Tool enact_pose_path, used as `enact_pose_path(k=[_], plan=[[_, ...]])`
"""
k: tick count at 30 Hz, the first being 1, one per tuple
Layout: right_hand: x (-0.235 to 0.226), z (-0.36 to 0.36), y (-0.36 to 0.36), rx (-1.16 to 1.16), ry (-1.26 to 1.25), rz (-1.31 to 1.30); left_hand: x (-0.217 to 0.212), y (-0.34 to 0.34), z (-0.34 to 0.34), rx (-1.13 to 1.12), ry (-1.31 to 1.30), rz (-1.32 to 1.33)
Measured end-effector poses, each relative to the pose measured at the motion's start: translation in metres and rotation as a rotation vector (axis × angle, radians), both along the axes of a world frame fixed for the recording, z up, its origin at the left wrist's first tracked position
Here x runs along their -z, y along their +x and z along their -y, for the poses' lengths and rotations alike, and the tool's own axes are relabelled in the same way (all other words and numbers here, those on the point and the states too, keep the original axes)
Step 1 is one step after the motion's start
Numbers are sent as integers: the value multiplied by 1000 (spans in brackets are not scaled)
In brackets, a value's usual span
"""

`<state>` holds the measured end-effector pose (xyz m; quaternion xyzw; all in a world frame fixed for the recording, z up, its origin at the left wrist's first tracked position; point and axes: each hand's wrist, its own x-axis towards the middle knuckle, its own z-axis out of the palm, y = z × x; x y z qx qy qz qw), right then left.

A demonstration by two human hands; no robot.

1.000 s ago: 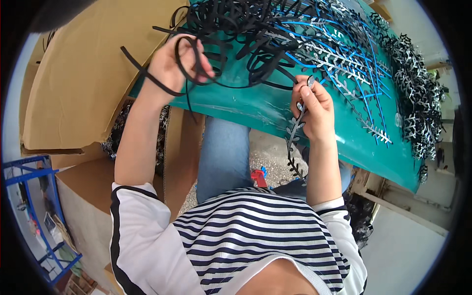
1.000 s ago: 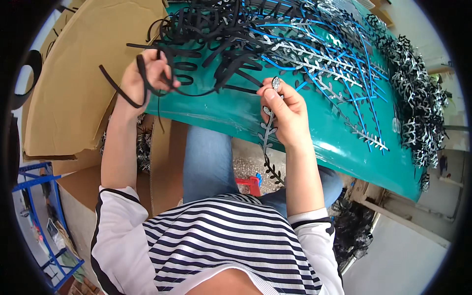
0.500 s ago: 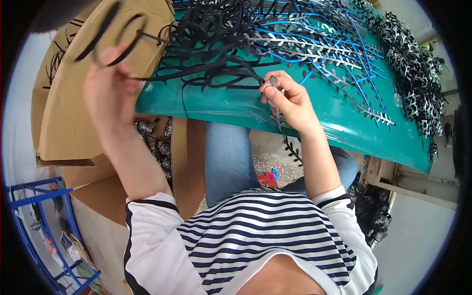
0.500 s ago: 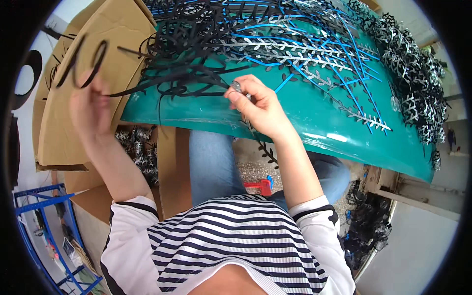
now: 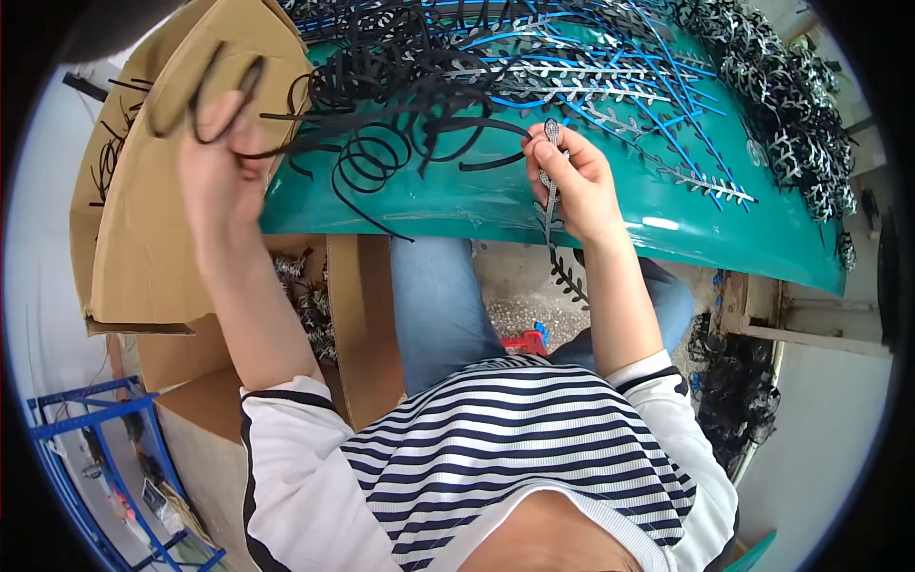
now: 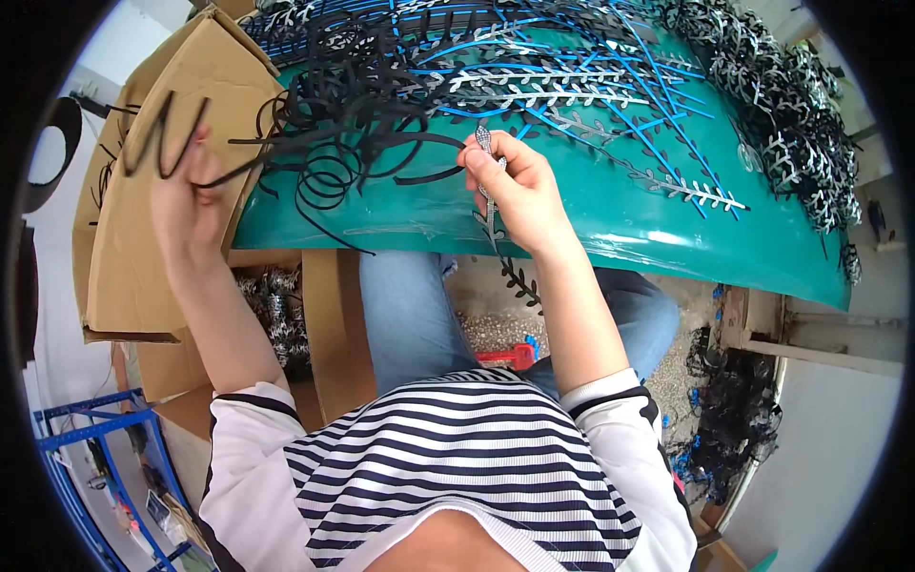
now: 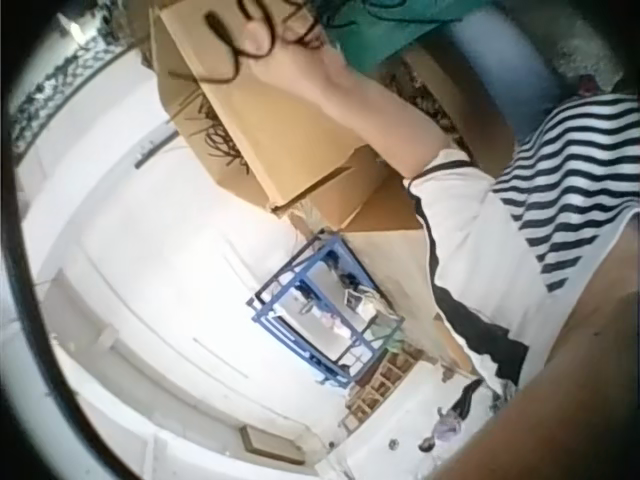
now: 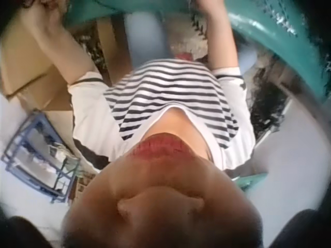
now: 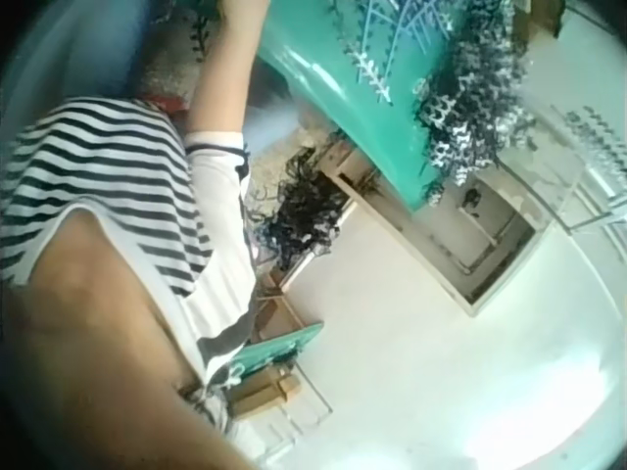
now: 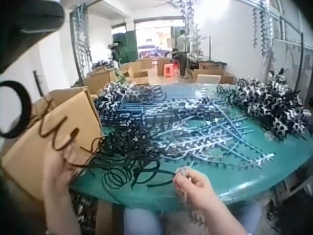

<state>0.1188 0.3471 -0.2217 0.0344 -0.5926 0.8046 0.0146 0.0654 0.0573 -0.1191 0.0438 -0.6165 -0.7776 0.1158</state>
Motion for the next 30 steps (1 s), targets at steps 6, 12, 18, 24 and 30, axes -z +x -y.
enact_pose_path(k=[6,12,18,24,30], plan=[[11,-3,6,-112,3,-49,-43,-49,35,-344,-103,-230],[14,-9,7,-105,-12,-70,-135,-146,41,-729,-617,-513],[6,8,-8,-77,-136,-50,-125,-168,-18,-121,-427,-295],[-9,18,-21,-24,-154,137,-24,-114,-82,145,-1001,-150],[0,14,-5,69,-9,117,48,-129,-42,-38,-1444,-522]])
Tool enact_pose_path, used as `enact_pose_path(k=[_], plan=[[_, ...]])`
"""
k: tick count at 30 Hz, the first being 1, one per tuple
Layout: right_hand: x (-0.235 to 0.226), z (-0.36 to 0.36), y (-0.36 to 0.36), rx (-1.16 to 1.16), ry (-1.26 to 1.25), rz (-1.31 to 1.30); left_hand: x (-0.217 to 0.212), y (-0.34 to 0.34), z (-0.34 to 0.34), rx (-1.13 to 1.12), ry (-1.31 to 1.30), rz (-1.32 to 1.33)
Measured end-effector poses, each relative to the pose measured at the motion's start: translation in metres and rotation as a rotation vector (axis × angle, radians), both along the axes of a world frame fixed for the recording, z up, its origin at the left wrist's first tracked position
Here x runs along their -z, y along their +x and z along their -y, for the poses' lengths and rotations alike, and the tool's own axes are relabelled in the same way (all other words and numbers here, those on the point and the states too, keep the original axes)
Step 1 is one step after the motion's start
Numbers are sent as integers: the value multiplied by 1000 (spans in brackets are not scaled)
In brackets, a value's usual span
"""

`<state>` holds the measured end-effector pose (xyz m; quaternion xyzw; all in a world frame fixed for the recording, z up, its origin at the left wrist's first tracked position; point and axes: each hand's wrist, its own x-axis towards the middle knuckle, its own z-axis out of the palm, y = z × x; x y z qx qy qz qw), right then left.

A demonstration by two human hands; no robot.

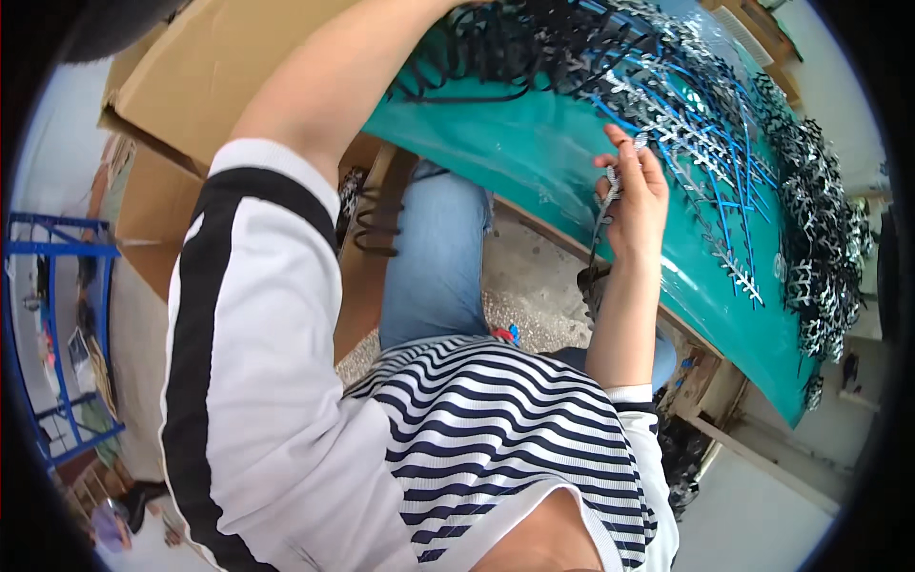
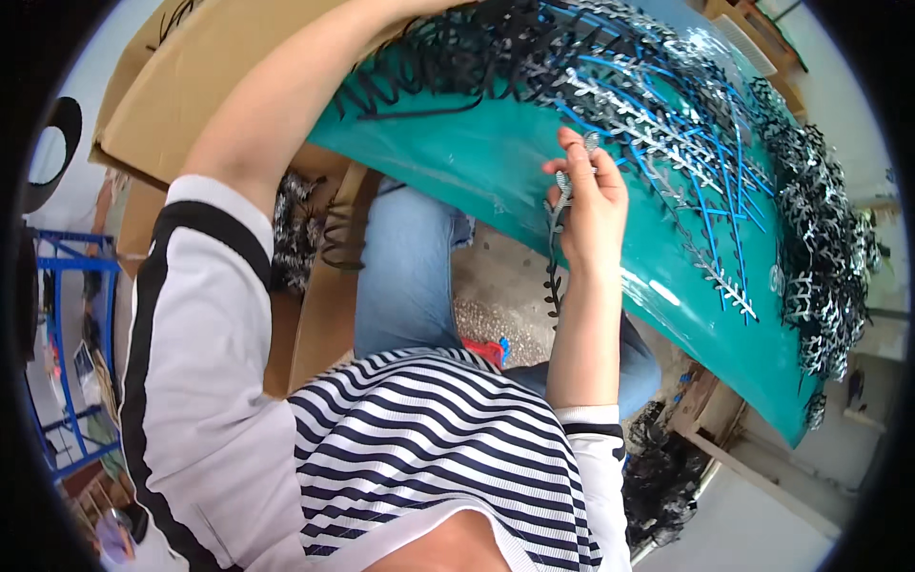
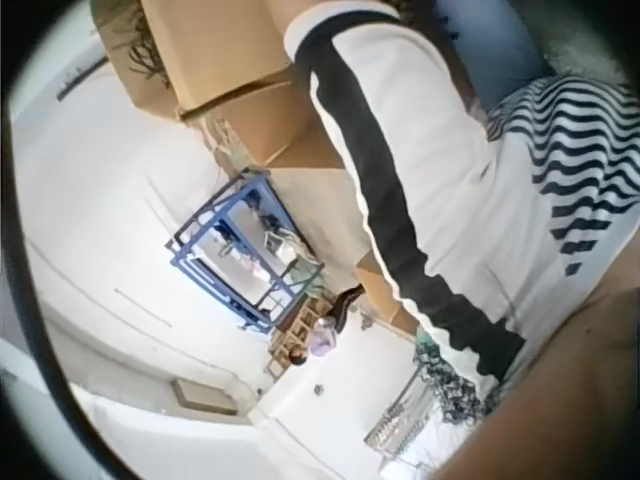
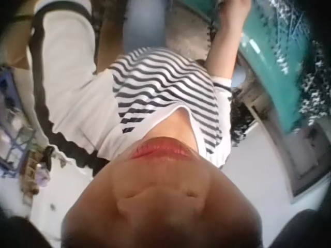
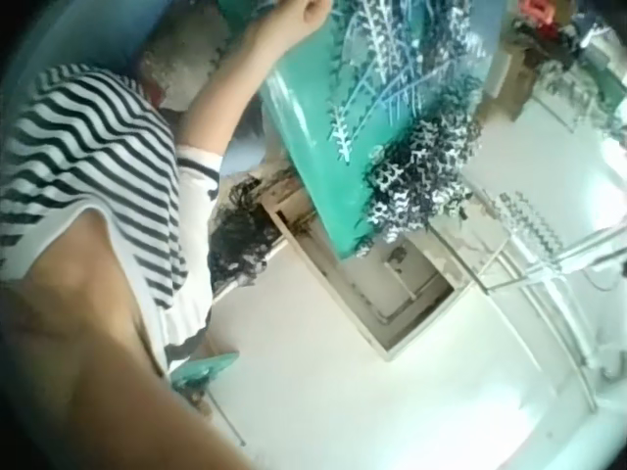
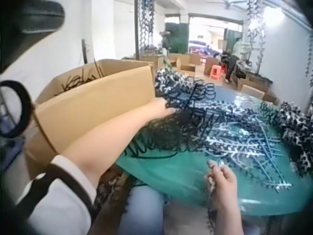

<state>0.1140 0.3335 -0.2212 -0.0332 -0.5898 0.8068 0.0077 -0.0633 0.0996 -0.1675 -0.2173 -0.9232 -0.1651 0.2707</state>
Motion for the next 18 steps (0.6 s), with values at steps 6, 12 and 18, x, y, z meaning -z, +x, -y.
enact_pose_path(k=[6,12,18], plan=[[-8,-19,15,33,42,-44,13,-41,28,246,1044,803],[-12,-30,24,28,52,-81,29,34,56,246,749,874],[-13,-30,26,53,28,-93,24,153,73,279,369,924]])
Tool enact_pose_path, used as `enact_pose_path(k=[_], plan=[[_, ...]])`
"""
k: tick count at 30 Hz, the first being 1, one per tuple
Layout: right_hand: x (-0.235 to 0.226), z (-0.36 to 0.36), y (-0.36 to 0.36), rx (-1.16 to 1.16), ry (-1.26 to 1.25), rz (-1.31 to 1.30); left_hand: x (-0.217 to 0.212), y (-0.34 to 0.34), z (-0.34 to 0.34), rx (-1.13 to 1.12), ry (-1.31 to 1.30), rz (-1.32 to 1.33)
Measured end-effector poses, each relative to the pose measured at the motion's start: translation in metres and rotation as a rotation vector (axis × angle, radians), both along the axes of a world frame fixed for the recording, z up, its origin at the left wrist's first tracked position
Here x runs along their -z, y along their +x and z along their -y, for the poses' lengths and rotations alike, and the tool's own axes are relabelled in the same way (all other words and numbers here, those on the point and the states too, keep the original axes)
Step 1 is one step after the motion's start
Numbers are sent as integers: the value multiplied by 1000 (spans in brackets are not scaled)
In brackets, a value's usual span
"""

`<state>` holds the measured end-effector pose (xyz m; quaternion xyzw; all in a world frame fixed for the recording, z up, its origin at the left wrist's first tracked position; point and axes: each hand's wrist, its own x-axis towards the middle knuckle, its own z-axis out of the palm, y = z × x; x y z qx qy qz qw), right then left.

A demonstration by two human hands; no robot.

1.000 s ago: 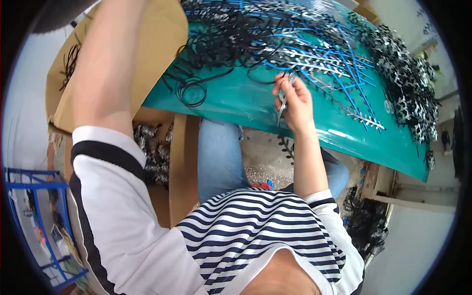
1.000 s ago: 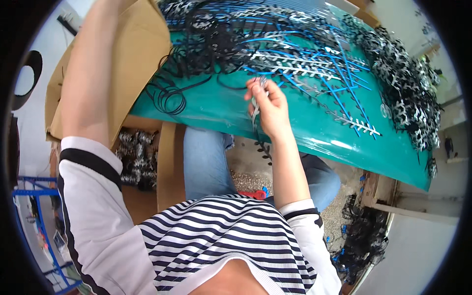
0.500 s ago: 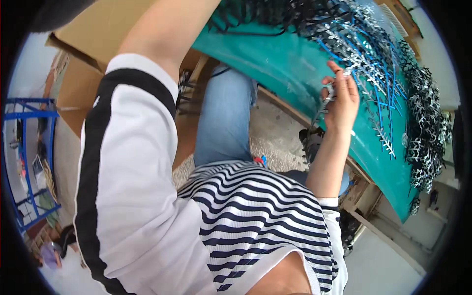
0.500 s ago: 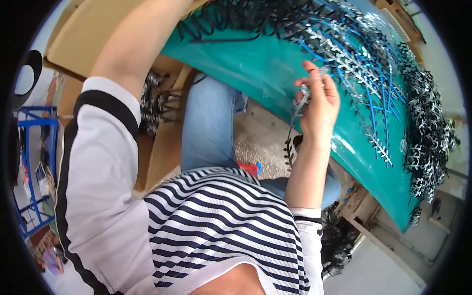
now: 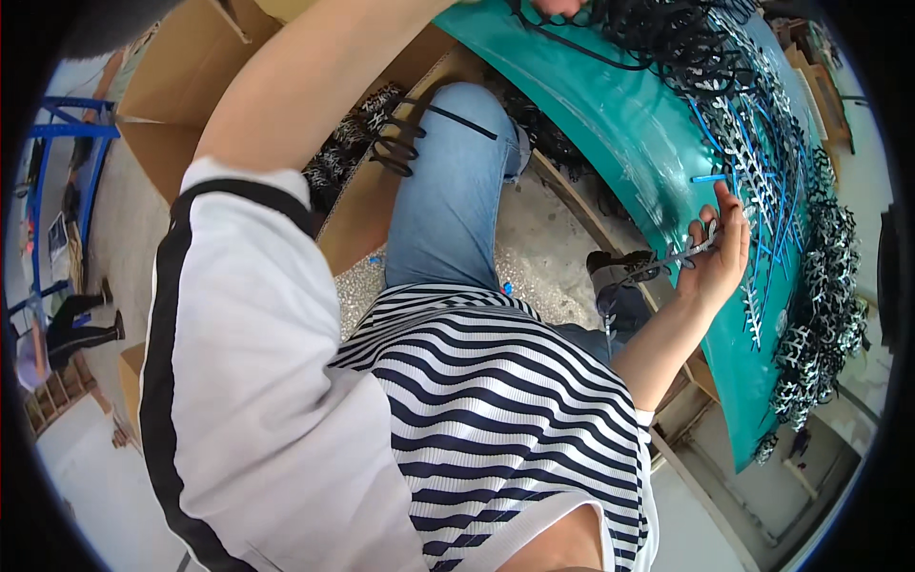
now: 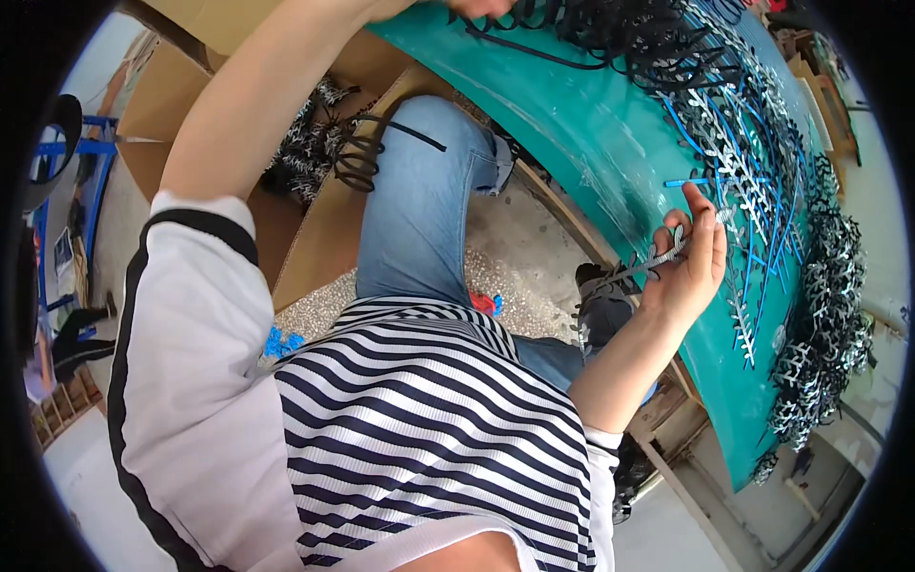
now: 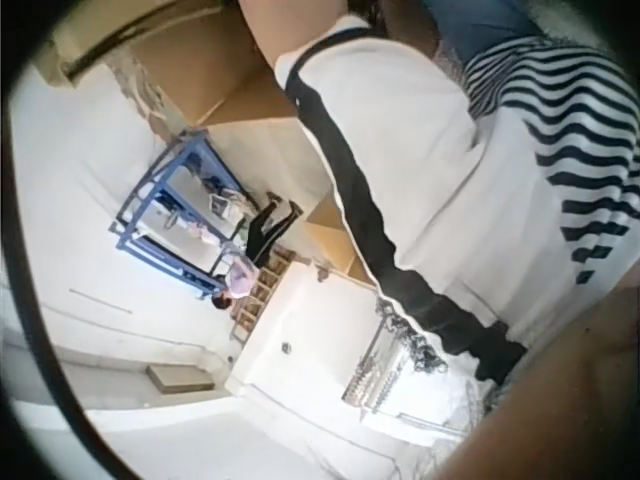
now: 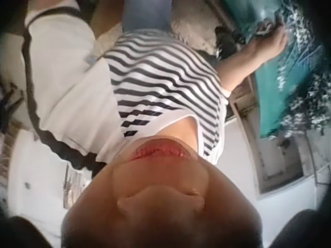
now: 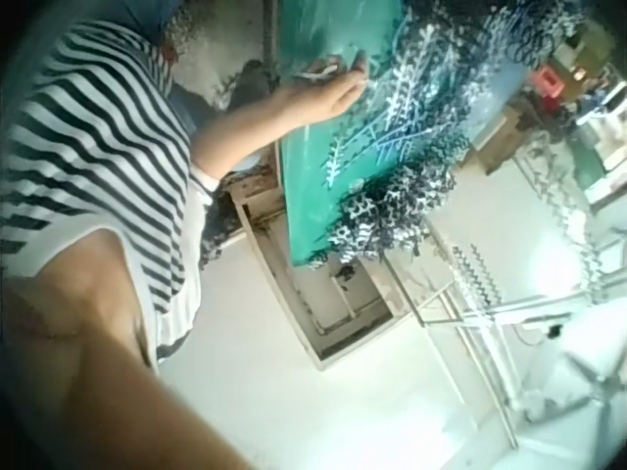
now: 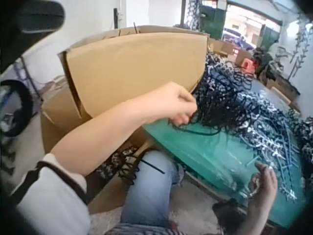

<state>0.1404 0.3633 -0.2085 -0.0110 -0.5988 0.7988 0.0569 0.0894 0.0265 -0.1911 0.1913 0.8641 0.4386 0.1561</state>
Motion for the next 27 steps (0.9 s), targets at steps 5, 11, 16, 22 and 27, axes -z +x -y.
enact_pose_path(k=[5,11,16,22,27], plan=[[-13,-23,23,-99,-57,-70,48,86,25,296,-292,-277],[-23,-25,51,-256,-184,-108,85,115,49,158,-435,-498],[-9,-12,62,-64,126,-17,51,99,45,-23,-229,-255],[116,32,88,-652,568,227,46,88,27,-125,-283,-226],[93,32,116,-583,90,432,-15,118,1,-132,20,-96]])
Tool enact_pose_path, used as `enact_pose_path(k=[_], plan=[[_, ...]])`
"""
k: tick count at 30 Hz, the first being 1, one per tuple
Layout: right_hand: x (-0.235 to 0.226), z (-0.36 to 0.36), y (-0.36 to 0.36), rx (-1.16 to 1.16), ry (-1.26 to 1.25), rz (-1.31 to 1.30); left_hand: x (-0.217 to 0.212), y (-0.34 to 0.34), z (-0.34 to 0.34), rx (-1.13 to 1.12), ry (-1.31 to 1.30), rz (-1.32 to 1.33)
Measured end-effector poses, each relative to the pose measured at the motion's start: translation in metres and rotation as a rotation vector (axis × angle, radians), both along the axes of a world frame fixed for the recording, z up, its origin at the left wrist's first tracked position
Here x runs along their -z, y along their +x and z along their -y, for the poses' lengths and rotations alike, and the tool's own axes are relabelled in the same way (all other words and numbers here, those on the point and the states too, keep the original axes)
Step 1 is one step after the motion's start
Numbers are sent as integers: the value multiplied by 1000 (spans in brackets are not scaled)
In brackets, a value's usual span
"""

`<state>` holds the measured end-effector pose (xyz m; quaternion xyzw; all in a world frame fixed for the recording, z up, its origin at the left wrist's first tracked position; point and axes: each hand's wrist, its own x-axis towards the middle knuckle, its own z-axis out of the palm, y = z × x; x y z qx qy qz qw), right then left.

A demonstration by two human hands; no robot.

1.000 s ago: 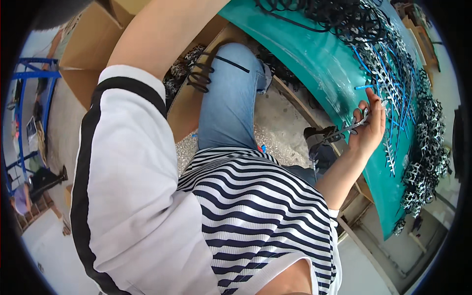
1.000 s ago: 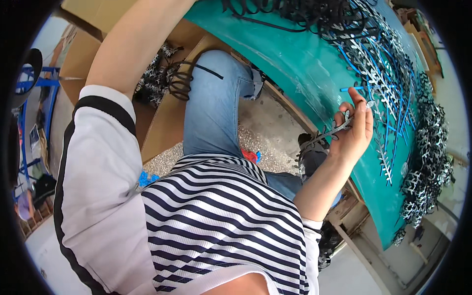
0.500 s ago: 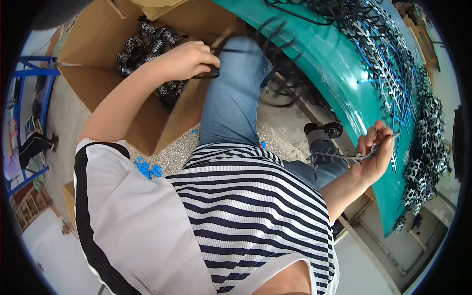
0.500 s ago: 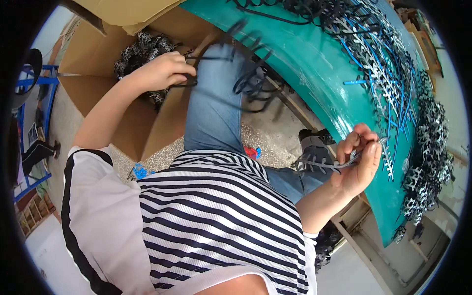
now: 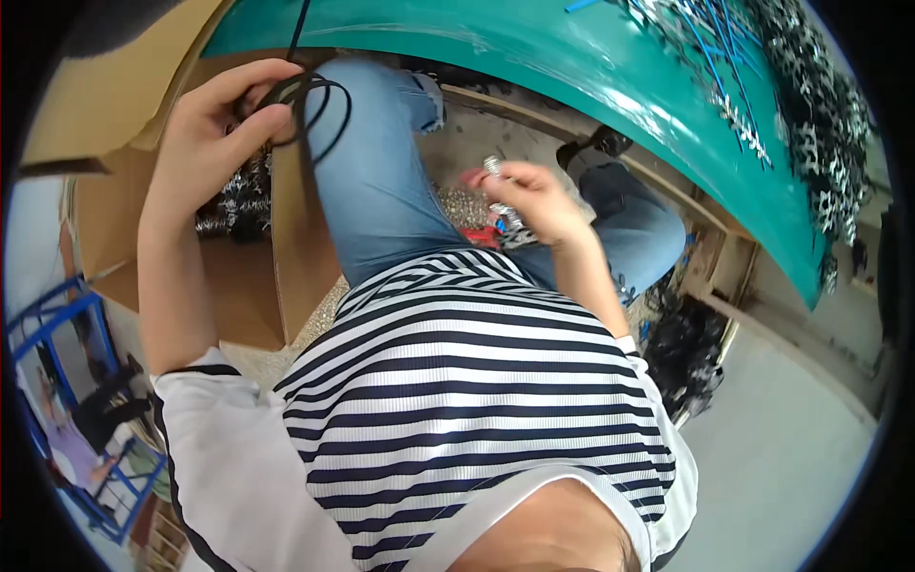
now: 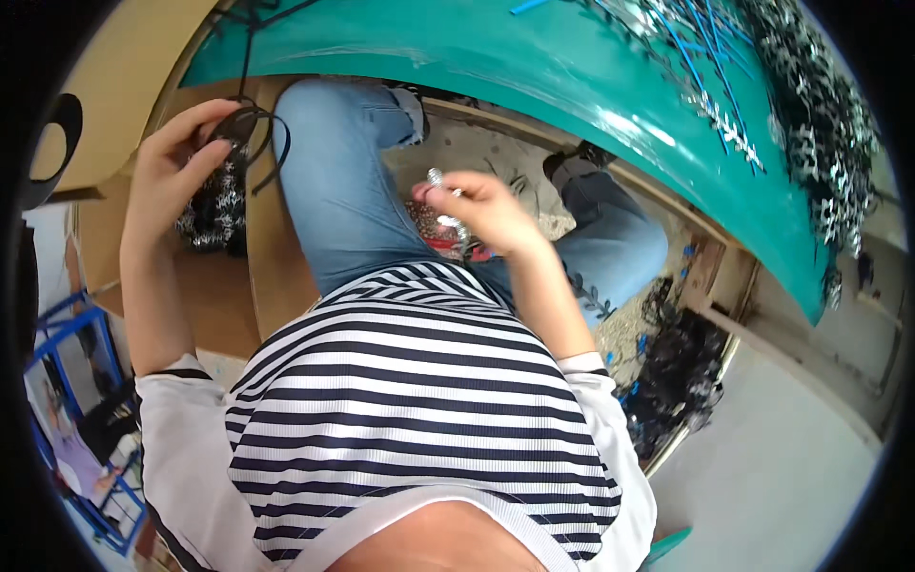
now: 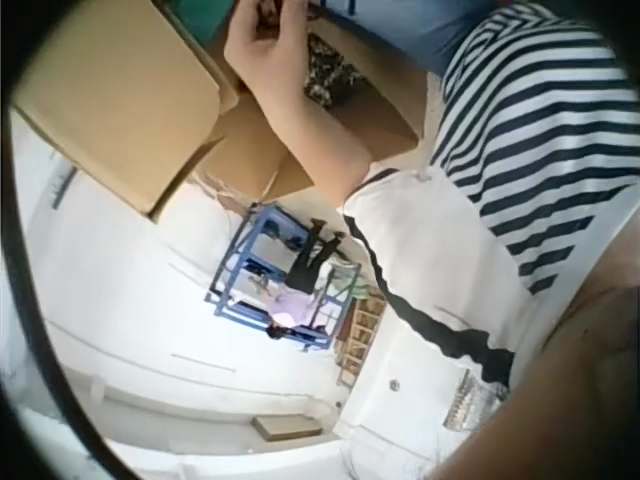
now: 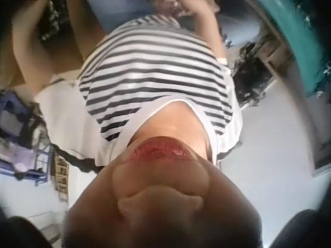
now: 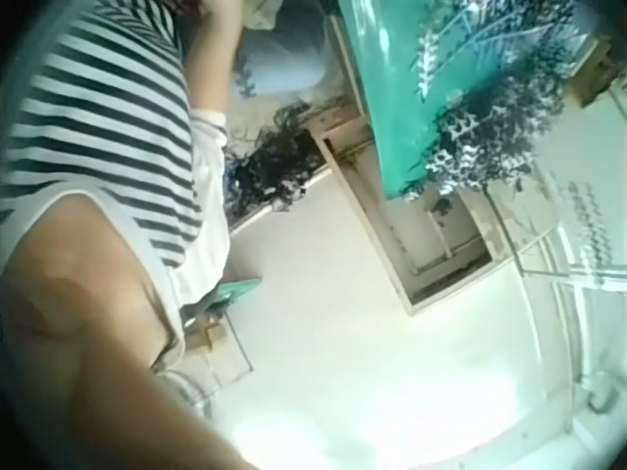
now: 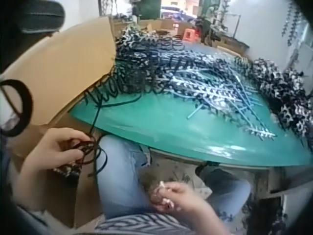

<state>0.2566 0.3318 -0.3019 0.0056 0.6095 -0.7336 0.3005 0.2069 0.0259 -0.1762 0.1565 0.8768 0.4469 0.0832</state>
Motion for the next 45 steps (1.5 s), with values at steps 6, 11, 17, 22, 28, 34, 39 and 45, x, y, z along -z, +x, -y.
enact_pose_path(k=[6,11,17,22,28,34,39,45], plan=[[-66,-65,21,387,-181,-212,6,-1,-76,108,793,358],[-90,-59,53,428,-348,-329,38,11,-144,25,1154,897],[-88,-44,63,557,-157,-376,37,23,-176,-53,1221,1035],[-94,-62,65,507,222,-840,38,27,-182,123,1189,1389],[-97,-68,67,242,337,-975,62,8,-187,325,969,1454],[-85,-56,75,675,-37,-587,56,-5,-188,266,709,927],[-94,-53,65,756,-207,-500,66,5,-184,403,879,585],[-102,-69,49,806,-186,-635,29,-6,-190,569,375,97]])
